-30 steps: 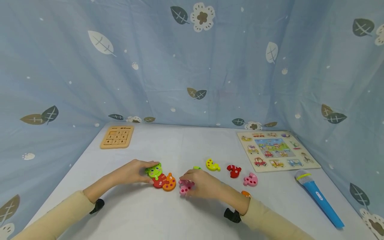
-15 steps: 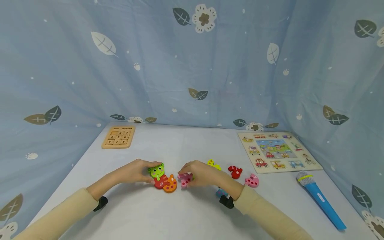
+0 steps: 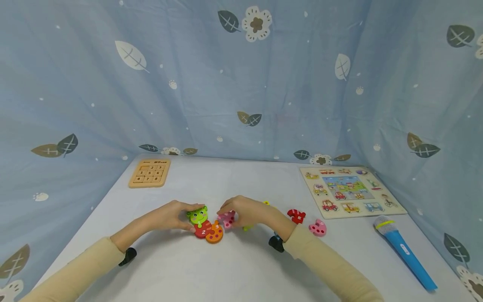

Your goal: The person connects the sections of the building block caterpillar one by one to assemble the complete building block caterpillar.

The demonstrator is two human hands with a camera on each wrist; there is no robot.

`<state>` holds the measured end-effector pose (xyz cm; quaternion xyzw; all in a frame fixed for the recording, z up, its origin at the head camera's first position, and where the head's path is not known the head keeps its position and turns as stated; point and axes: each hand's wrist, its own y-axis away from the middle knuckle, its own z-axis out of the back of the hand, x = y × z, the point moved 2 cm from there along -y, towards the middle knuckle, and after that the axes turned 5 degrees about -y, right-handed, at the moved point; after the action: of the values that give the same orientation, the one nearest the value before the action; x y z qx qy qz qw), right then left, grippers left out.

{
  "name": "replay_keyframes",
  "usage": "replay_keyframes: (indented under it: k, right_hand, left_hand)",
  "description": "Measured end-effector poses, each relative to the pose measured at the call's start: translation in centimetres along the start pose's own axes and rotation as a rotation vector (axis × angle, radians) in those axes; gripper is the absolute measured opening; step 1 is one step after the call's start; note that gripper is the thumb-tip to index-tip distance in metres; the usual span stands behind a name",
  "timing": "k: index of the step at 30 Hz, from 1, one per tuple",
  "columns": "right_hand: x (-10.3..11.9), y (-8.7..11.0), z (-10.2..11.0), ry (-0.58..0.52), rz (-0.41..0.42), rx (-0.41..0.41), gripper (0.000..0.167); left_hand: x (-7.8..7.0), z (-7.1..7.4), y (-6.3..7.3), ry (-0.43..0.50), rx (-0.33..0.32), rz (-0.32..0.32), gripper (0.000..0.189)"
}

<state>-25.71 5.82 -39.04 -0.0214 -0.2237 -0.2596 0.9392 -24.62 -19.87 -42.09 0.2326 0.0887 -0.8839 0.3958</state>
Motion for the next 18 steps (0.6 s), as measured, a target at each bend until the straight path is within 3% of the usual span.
replay_keyframes:
  k: [18]
  right_hand:
    - [0.5, -1.6, 0.2, 0.0, 0.044, 0.064, 0.041]
  left_hand:
    - [0.4, -0.1, -0.1, 0.031, 0.023, -0.021, 0.074]
